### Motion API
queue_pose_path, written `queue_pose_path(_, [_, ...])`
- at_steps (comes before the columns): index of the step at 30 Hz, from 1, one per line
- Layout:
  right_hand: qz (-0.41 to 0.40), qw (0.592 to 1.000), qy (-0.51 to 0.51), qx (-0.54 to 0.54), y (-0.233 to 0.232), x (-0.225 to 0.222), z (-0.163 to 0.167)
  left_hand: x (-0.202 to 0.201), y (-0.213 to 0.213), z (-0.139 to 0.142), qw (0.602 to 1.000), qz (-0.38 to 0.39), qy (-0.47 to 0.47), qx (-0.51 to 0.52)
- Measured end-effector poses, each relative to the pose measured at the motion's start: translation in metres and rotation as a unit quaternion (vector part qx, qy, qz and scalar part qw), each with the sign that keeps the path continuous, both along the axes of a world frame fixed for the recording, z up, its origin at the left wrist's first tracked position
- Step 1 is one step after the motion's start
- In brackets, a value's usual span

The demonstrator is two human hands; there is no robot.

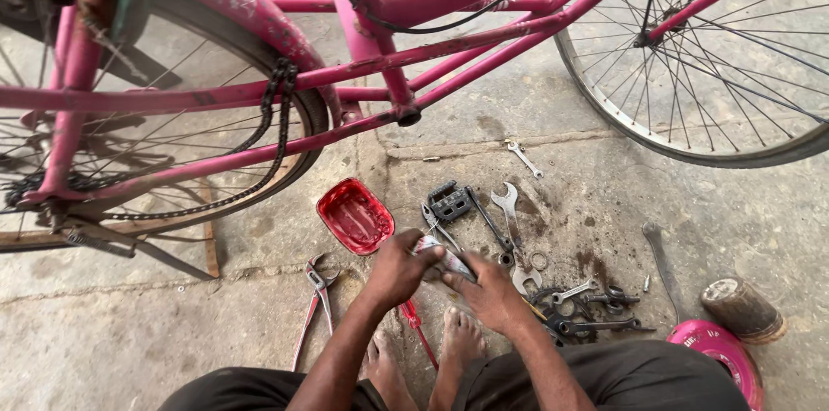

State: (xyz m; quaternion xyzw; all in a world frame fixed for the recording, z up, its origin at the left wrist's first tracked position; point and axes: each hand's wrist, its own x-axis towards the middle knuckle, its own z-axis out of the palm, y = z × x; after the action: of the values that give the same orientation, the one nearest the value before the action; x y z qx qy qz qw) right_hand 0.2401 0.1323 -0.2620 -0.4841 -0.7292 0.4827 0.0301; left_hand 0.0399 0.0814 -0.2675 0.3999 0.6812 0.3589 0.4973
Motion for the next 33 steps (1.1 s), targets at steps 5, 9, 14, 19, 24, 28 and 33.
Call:
queue_pose_path(5, [0.009, 0.999, 0.018, -0.036, -0.005, 0.004, -0.010, 0.001, 0.001, -0.009, 0.997, 0.015, 0.054, -0.058])
queue_pose_path(9, [-0.011, 0.991, 0.091, 0.101, -0.016, -0.004, -0.007, 0.007, -0.002, -0.017, 0.981, 0.011, 0.196, 0.003])
queue_pose_path(14, [-0.062, 0.991, -0.117, 0.010, -0.032, -0.022, -0.009, 0.018, -0.008, -0.030, 0.928, -0.047, 0.362, 0.076])
queue_pose_path(19, [-0.044, 0.996, -0.030, 0.073, -0.028, -0.022, -0.023, 0.031, -0.016, -0.042, 0.884, -0.170, 0.433, 0.049])
queue_pose_path(24, [-0.058, 0.997, 0.027, -0.052, -0.008, -0.012, -0.033, 0.042, -0.022, -0.050, 0.859, -0.123, 0.448, 0.216])
queue_pose_path(28, [-0.095, 0.994, 0.023, -0.047, -0.004, -0.007, -0.035, 0.047, -0.022, -0.054, 0.857, -0.147, 0.438, 0.229])
queue_pose_path(33, [-0.160, 0.979, -0.051, -0.118, -0.015, -0.012, -0.044, 0.046, -0.017, -0.054, 0.944, -0.010, 0.292, 0.151])
